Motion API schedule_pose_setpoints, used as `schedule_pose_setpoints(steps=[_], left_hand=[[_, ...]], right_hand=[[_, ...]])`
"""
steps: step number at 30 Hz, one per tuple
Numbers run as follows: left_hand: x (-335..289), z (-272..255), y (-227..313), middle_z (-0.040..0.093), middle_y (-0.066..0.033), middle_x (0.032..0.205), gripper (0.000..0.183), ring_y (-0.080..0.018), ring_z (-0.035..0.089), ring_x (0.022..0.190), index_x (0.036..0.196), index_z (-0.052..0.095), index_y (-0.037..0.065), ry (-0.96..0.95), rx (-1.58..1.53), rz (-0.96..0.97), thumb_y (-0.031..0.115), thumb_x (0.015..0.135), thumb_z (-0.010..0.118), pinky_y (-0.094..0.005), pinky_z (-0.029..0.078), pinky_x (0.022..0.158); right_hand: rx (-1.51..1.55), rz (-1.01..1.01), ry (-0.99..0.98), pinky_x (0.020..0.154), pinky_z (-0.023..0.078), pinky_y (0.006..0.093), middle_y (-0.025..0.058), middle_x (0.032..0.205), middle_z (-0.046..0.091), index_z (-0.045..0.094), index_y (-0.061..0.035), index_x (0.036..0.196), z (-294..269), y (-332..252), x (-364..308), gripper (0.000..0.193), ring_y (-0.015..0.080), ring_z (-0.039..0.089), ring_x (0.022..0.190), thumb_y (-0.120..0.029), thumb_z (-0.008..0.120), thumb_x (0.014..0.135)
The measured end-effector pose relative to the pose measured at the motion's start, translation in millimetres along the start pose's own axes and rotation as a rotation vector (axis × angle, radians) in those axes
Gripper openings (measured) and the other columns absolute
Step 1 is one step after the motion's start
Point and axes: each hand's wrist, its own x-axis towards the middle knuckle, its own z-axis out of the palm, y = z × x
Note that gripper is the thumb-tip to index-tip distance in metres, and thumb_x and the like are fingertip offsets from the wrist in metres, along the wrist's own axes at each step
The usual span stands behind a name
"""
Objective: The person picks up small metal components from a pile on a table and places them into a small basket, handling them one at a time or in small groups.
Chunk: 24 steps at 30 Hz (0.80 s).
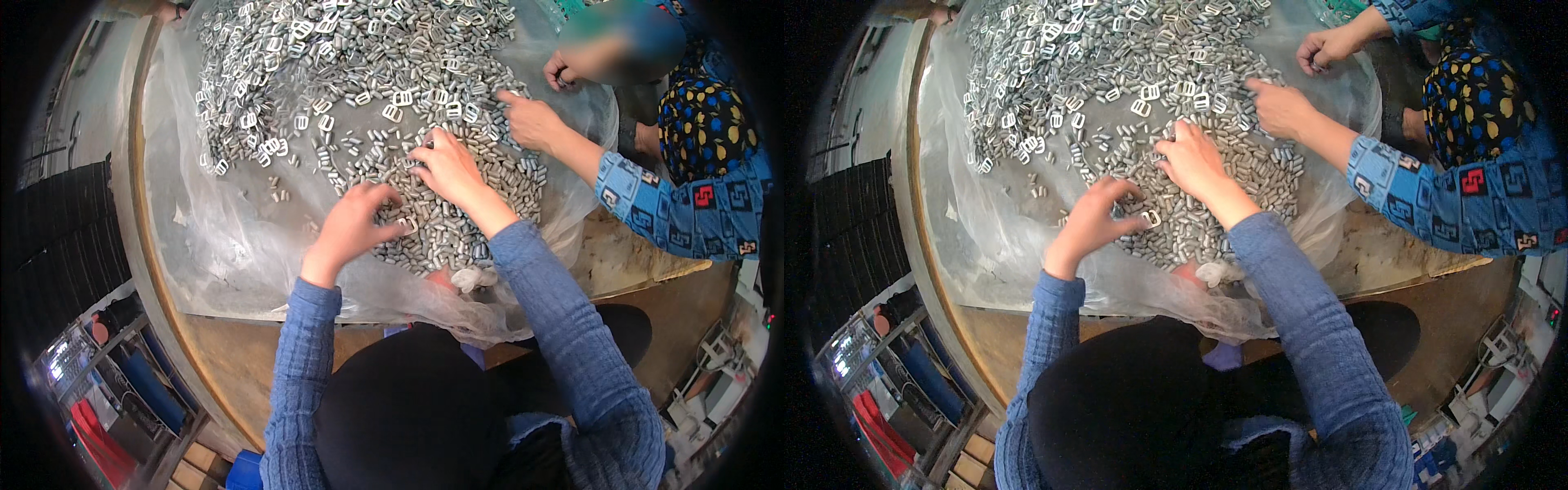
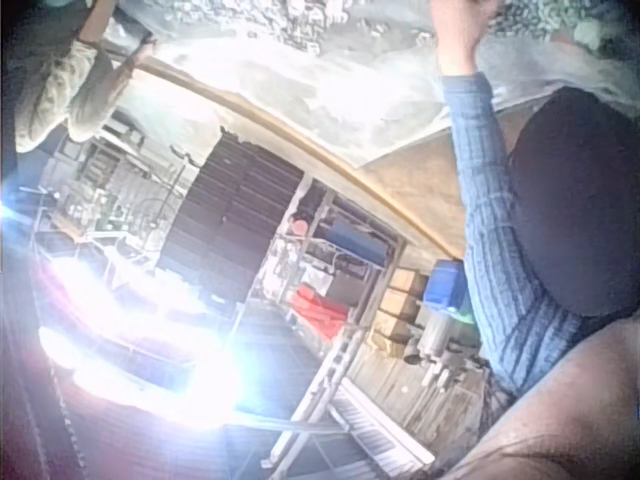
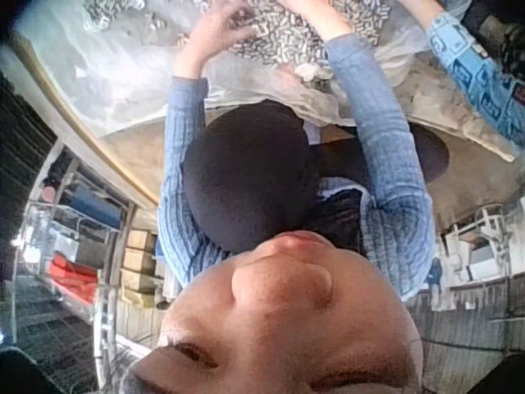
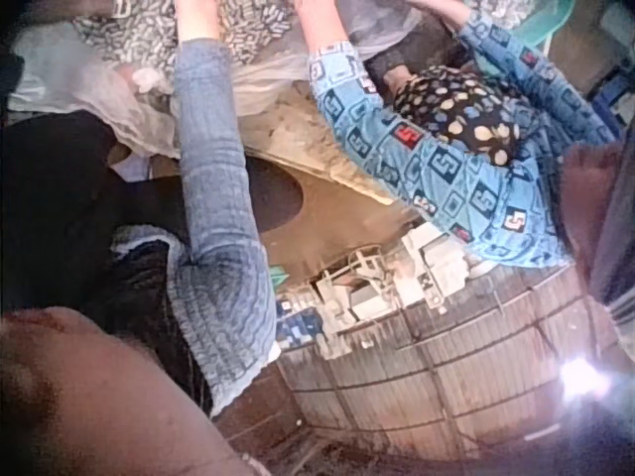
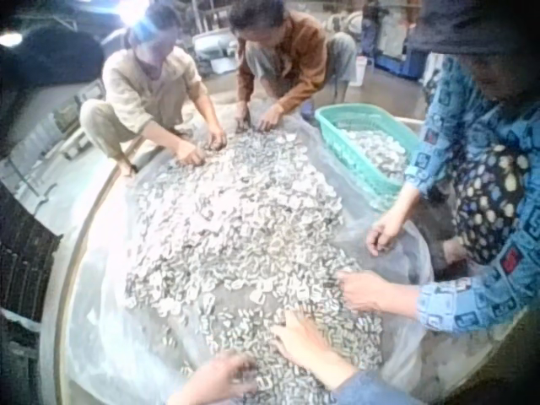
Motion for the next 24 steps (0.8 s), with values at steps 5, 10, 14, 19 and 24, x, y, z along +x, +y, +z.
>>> schedule_pose_setpoints(steps=[5,10,14,19,24], left_hand=[[-6.3,5.5,-0.6,0.053,-0.0114,0.084,0.019,-0.0318,0.055,0.083,0.091,0.061,0.007,-0.012,0.186,0.050,0.018,0.075,0.065,-0.0403,0.046,0.072],[0.8,-4.5,-14.9,0.060,-0.0068,0.096,0.034,-0.0150,0.055,0.078,0.121,0.052,0.002,-0.010,-0.618,-0.191,0.014,0.090,0.049,-0.0300,0.046,0.073],[17.8,-8.8,-26.6,0.060,-0.0091,0.088,0.042,-0.0143,0.054,0.073,0.132,0.039,0.005,-0.043,-1.150,-0.203,0.015,0.091,0.042,-0.0272,0.045,0.069],[67.6,-2.4,-50.0,0.058,-0.0084,0.097,0.033,-0.0147,0.056,0.075,0.117,0.052,0.008,0.229,-0.912,-0.354,0.020,0.086,0.054,-0.0288,0.047,0.067],[123.3,11.4,-66.1,0.057,-0.0118,0.092,0.040,-0.0276,0.059,0.080,0.100,0.058,0.008,0.469,0.293,-0.252,0.031,0.071,0.073,-0.0356,0.049,0.068]], right_hand=[[0.193,0.058,0.187,0.074,0.044,0.0406,0.0141,0.089,0.051,0.057,-0.0041,0.084,7.9,-0.2,8.0,0.015,0.0337,0.054,0.082,-0.014,0.065,0.074],[1.807,0.565,0.298,0.080,0.053,0.0432,0.0147,0.099,0.056,0.050,-0.0023,0.091,-27.9,10.6,-6.2,0.007,0.0291,0.060,0.086,-0.006,0.047,0.086],[1.706,0.613,0.238,0.075,0.052,0.0375,0.0119,0.099,0.057,0.055,-0.0030,0.093,-32.5,28.4,-14.2,0.013,0.0245,0.060,0.084,-0.009,0.055,0.083],[0.176,0.208,0.056,0.075,0.047,0.0369,0.0131,0.092,0.054,0.063,-0.0036,0.088,-7.9,30.6,-12.9,0.023,0.0320,0.058,0.082,-0.018,0.072,0.072],[0.323,0.290,0.188,0.069,0.046,0.0365,0.0142,0.086,0.057,0.061,-0.0037,0.091,0.8,31.5,-11.4,0.018,0.0294,0.058,0.075,-0.014,0.066,0.076]])
